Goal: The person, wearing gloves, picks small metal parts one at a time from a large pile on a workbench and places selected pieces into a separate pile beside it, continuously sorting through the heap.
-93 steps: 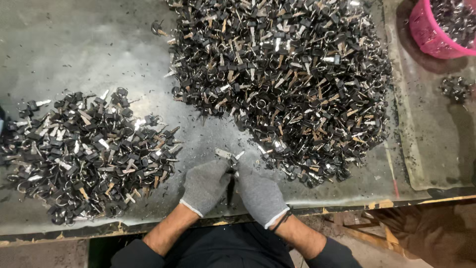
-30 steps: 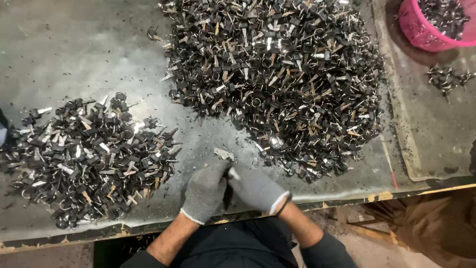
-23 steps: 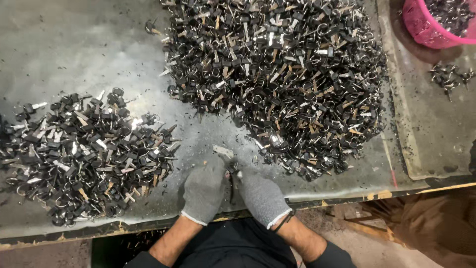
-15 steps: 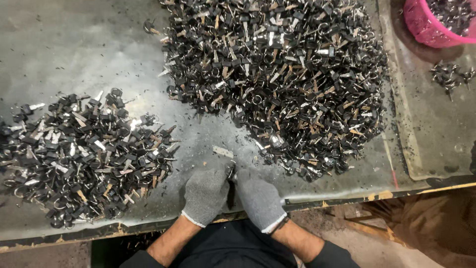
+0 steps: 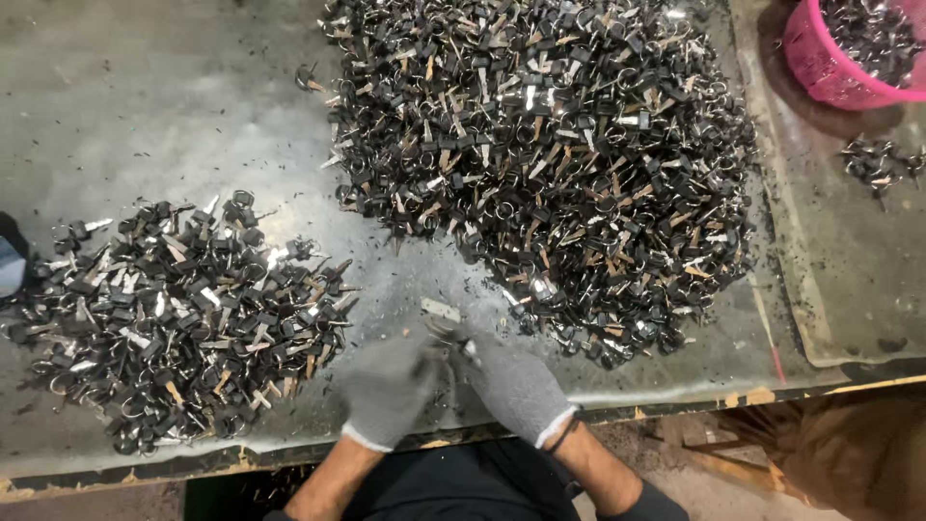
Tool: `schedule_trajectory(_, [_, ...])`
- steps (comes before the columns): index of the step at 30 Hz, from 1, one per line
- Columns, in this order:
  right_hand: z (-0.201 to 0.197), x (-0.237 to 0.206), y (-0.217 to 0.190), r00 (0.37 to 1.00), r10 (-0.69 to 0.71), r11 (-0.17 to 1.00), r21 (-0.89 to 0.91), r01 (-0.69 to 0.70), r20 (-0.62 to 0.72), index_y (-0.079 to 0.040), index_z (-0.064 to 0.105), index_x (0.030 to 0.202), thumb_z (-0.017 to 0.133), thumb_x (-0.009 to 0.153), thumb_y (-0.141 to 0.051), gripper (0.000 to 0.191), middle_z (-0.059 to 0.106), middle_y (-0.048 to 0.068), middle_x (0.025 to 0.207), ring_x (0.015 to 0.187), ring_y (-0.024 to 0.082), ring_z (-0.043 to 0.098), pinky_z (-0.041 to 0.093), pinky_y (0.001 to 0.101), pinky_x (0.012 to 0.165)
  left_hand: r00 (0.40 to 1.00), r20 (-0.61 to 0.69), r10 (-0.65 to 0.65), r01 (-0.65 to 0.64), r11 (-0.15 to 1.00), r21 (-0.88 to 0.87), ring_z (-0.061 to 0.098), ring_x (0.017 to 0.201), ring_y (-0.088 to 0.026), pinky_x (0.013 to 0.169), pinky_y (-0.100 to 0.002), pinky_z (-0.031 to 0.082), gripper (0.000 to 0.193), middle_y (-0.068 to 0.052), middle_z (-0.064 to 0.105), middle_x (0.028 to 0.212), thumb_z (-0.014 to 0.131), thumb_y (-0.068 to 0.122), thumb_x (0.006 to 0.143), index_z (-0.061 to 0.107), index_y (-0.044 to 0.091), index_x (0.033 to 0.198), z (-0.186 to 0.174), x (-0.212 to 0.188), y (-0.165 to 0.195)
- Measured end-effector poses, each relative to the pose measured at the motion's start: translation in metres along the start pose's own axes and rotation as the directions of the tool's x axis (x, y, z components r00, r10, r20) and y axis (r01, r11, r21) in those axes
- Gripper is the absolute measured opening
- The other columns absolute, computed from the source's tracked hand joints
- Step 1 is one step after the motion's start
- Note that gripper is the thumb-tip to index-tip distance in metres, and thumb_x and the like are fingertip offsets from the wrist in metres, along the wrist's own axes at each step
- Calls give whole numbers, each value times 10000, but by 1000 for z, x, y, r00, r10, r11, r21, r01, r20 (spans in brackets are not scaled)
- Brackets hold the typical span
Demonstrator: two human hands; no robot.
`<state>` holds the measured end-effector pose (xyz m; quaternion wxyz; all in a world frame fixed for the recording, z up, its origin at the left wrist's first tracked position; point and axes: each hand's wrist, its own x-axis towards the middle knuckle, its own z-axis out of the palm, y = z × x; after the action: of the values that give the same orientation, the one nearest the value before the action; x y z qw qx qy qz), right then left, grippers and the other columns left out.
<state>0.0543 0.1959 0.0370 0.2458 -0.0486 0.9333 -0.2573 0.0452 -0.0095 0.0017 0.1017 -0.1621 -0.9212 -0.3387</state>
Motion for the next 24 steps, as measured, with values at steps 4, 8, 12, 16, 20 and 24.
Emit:
schedule_trajectory(4, [3, -9, 4, 979, -66, 997, -60, 55, -192, -67, 510, 1335, 623, 934, -334, 495, 769, 179, 886, 799, 369, 759, 570, 540, 780, 926, -330, 182, -114, 970, 216, 656, 765, -240, 710, -417, 490, 132, -60, 699, 845, 750, 108, 813, 710, 120, 938, -17, 30, 9])
schedule_trajectory(8, [7, -8, -11, 992, 96, 989, -106, -105, -86, -62, 540, 1240, 563, 1030, -446, 439, 735, 212, 932, 857, 393, 743, 595, 520, 767, 955, -36, 293, -290, 954, 77, 639, 751, -268, 662, -412, 493, 415, -95, 637, 840, 684, 19, 816, 737, 140, 1210, 3, 120, 19])
schedule_trajectory(12, [2, -12, -15, 992, 50, 993, -105, -62, -115, -44, 586, 1136, 562, 1029, -450, 420, 729, 232, 931, 877, 434, 715, 565, 558, 775, 889, 48, 455, -454, 864, 217, 638, 767, -262, 661, -411, 516, 159, -88, 616, 832, 692, 97, 863, 711, 188, 991, 27, 169, 15])
schedule_trajectory(16, [3, -18, -1, 995, 83, 996, -12, -84, -64, -46, 483, 1341, 566, 978, -395, 510, 723, 230, 892, 830, 417, 729, 580, 530, 745, 861, 93, 500, -508, 840, 190, 645, 768, -254, 625, -381, 514, 13, -100, 634, 858, 679, 131, 955, 680, 118, 954, 27, 142, 27])
schedule_trajectory(20, [11, -4, 18, 992, 48, 994, -97, -59, -114, -23, 585, 1128, 598, 958, -264, 296, 728, 216, 875, 821, 396, 740, 594, 510, 705, 945, 235, 227, -177, 960, -215, 664, 803, -353, 695, -478, 529, 115, -143, 662, 854, 668, 143, 922, 659, 79, 1017, 15, 80, 46])
schedule_trajectory(24, [16, 5, 29, 962, 227, 972, -19, -233, -151, 18, 485, 1291, 590, 979, -303, 460, 717, 220, 852, 767, 375, 740, 616, 478, 652, 961, 277, -17, 9, 999, 31, 669, 822, -386, 728, -517, 521, 209, -170, 688, 861, 720, 203, 870, 684, 84, 1038, 18, 56, 37])
